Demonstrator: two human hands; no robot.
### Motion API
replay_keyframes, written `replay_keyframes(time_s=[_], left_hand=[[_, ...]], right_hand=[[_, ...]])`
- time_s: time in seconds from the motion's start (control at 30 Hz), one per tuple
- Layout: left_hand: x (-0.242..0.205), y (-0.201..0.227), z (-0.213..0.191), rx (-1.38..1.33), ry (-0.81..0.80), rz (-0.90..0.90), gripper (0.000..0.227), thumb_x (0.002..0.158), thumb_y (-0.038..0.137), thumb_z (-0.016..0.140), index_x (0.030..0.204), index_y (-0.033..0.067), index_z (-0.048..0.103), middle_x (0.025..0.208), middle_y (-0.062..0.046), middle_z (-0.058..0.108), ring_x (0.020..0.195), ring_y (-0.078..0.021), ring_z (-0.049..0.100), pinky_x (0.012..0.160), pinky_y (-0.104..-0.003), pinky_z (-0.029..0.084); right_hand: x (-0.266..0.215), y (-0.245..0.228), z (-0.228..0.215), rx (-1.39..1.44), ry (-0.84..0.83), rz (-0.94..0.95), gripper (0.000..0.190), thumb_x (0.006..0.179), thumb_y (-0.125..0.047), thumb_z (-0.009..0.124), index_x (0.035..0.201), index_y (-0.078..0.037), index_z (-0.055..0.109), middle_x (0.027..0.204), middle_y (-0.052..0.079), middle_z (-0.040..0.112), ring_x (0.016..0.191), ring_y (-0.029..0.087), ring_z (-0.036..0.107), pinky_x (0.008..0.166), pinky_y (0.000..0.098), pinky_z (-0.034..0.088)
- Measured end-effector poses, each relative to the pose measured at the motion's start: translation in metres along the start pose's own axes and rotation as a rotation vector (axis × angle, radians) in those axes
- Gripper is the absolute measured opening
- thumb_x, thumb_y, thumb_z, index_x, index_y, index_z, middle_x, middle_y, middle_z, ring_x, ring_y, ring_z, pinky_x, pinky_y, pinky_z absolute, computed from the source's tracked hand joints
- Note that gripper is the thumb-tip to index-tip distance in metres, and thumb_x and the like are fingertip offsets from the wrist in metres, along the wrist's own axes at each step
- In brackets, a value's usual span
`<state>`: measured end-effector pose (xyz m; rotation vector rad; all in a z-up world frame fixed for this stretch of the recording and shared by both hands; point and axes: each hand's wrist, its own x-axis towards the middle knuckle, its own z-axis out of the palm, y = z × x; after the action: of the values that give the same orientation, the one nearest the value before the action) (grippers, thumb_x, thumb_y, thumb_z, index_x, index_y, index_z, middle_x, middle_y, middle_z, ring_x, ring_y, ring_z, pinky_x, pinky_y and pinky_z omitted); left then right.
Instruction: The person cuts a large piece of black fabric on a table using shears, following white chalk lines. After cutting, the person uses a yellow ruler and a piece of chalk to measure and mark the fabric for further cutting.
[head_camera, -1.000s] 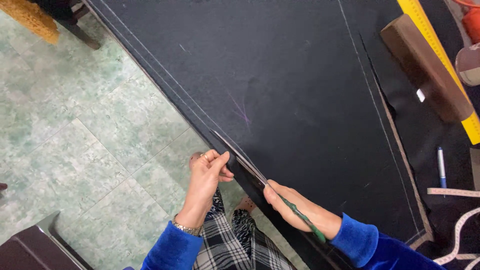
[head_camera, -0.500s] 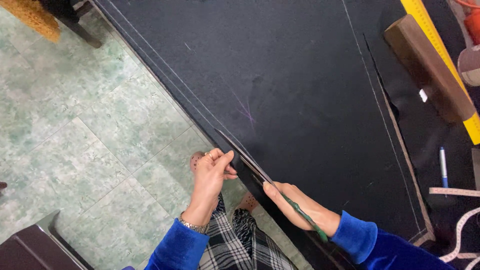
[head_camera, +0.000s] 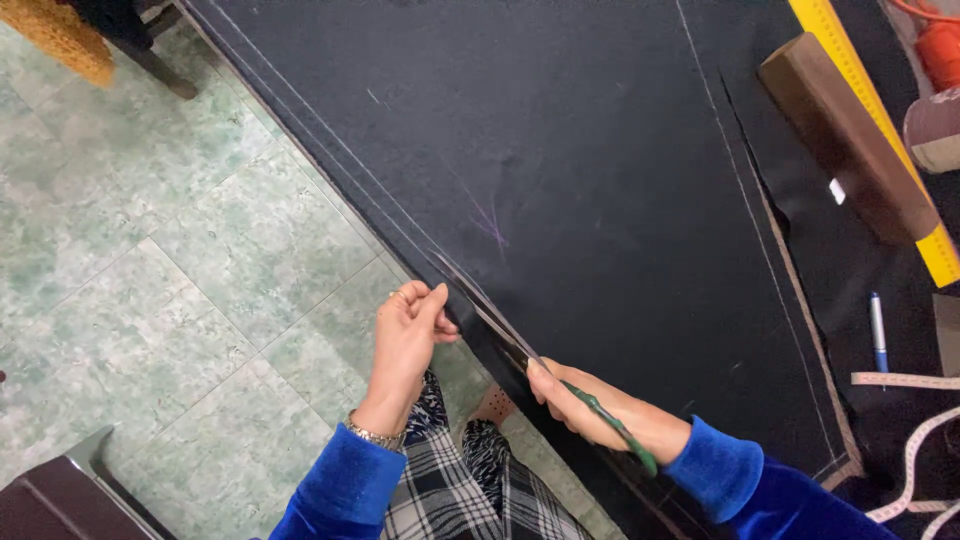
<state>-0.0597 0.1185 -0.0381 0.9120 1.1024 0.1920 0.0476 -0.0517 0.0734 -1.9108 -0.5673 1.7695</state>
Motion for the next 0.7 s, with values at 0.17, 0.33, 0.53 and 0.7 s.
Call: replay_keyframes(time_s=[0.17,0.33,0.53,0.7], left_hand=[[-0.017,0.026,0.002,0.03,-0.014,-0.068,0.021,0.093,0.019,0.062,0.076,0.011,0.051,0.057,-0.004,0.052,0.052,-0.0144,0.057,0.054,-0.03,0.056],[-0.014,0.021,0.001,0.018,-0.019,-0.048,0.019,0.09,0.021,0.063,0.079,0.0124,0.051,0.057,-0.004,0.053,0.053,-0.0132,0.058,0.051,-0.028,0.054],[-0.014,0.022,0.003,0.028,0.039,-0.053,0.017,0.088,0.018,0.065,0.078,0.0101,0.054,0.056,-0.006,0.054,0.052,-0.0136,0.059,0.052,-0.028,0.056],[-0.007,0.013,0.002,0.001,0.031,-0.035,0.018,0.088,0.017,0.065,0.076,0.0111,0.053,0.053,-0.003,0.054,0.049,-0.0108,0.058,0.049,-0.027,0.055]], right_hand=[[0.005,-0.012,-0.001,-0.051,0.013,-0.054,0.042,0.097,-0.052,0.02,0.078,-0.017,0.033,0.076,-0.004,0.036,0.068,0.009,0.035,0.062,0.0261,0.04],[0.016,-0.007,0.001,-0.134,0.054,-0.105,0.045,0.095,-0.055,0.021,0.083,-0.016,0.042,0.077,-0.004,0.042,0.069,0.01,0.039,0.063,0.0277,0.041],[0.015,-0.017,0.004,-0.154,0.113,-0.057,0.051,0.094,-0.054,0.019,0.082,-0.015,0.048,0.082,-0.005,0.049,0.076,0.009,0.044,0.072,0.029,0.042],[0.026,0.008,0.008,-0.187,0.155,-0.1,0.044,0.099,-0.05,0.023,0.077,-0.016,0.041,0.077,-0.006,0.04,0.072,0.009,0.037,0.065,0.0307,0.036]])
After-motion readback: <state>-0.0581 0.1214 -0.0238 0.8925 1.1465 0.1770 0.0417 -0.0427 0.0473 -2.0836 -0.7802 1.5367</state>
